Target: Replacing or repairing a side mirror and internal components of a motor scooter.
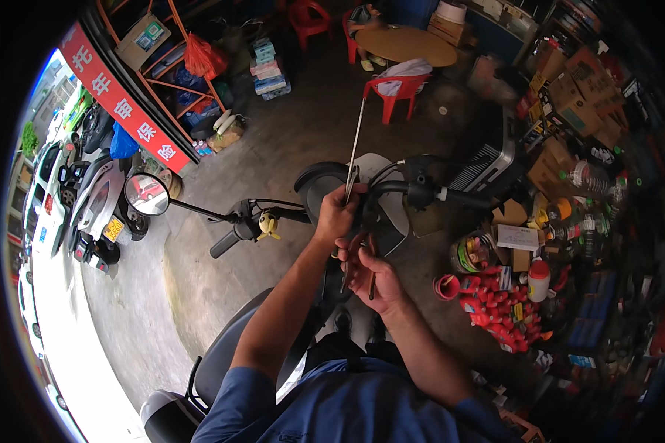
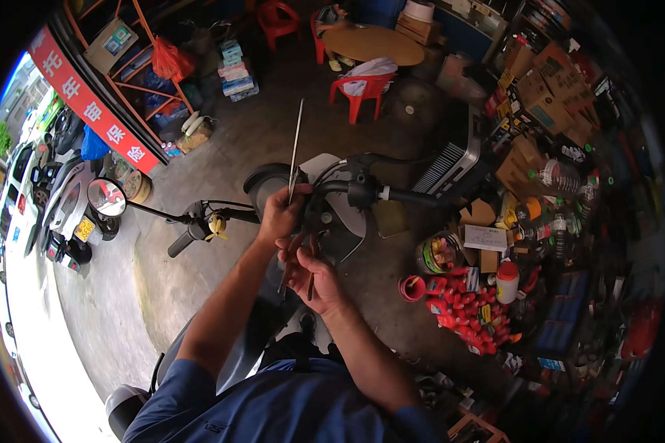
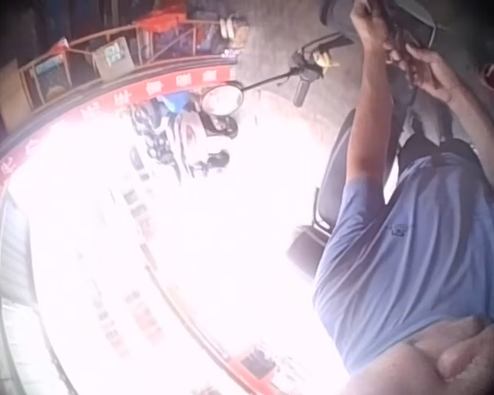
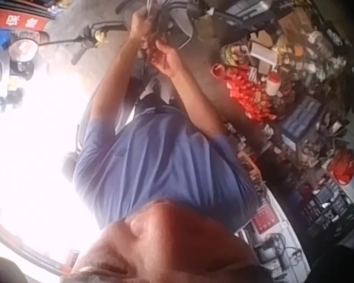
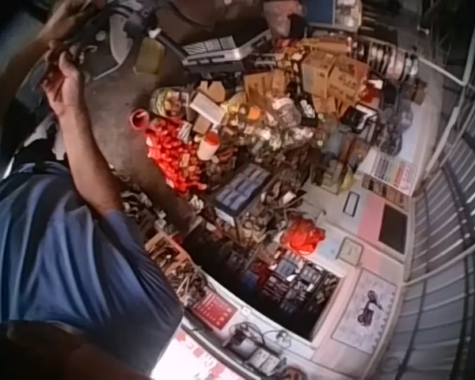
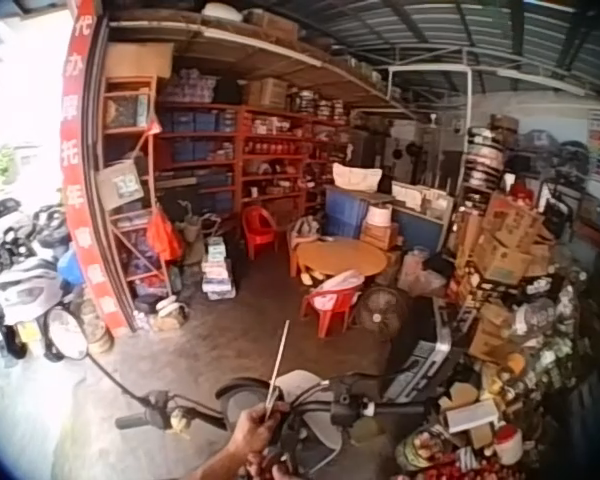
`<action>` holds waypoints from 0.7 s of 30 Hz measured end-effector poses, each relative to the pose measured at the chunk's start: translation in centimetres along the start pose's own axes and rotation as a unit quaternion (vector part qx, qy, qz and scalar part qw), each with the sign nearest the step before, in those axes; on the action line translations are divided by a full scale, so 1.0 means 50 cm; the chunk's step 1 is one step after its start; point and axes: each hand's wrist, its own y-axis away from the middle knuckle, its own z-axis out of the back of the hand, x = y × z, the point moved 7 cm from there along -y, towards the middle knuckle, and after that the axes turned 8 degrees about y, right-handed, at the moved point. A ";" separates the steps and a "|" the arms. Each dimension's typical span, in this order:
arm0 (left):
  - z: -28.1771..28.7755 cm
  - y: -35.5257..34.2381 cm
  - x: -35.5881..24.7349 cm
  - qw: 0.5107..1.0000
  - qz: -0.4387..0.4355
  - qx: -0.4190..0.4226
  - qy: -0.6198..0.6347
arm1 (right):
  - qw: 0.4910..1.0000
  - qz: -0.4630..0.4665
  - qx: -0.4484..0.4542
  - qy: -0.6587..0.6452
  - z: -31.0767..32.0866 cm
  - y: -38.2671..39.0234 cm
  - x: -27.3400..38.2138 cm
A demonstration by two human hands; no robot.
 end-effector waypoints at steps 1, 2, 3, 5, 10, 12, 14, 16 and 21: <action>-0.001 -0.001 -0.001 1.000 -0.001 0.003 0.001 | 1.000 0.007 0.000 -0.003 -0.001 -0.003 -0.001; 0.001 -0.001 0.000 1.000 0.008 0.001 0.002 | 1.000 0.012 0.000 -0.006 -0.006 -0.006 -0.003; 0.001 0.000 0.001 1.000 0.016 -0.002 0.004 | 1.000 0.013 -0.001 -0.006 -0.011 -0.008 -0.005; -0.004 0.001 -0.003 0.999 0.033 0.002 0.017 | 1.000 0.004 -0.003 -0.011 -0.024 -0.011 -0.009; -0.008 -0.004 0.018 0.999 0.038 0.001 0.038 | 0.997 0.009 -0.058 -0.053 -0.063 -0.015 -0.013; -0.017 -0.004 0.038 0.992 0.049 0.010 0.117 | 0.994 0.008 -0.075 -0.075 -0.064 -0.011 -0.010; -0.018 -0.010 0.038 0.997 -0.004 -0.007 0.077 | 0.986 0.004 0.026 -0.164 -0.075 -0.009 -0.005; -0.015 -0.010 0.034 0.997 -0.056 -0.028 0.036 | 0.987 -0.009 0.022 -0.161 -0.067 -0.002 -0.002; -0.025 -0.001 0.008 0.984 -0.011 -0.093 -0.154 | 0.991 -0.056 0.022 -0.123 -0.029 0.032 0.027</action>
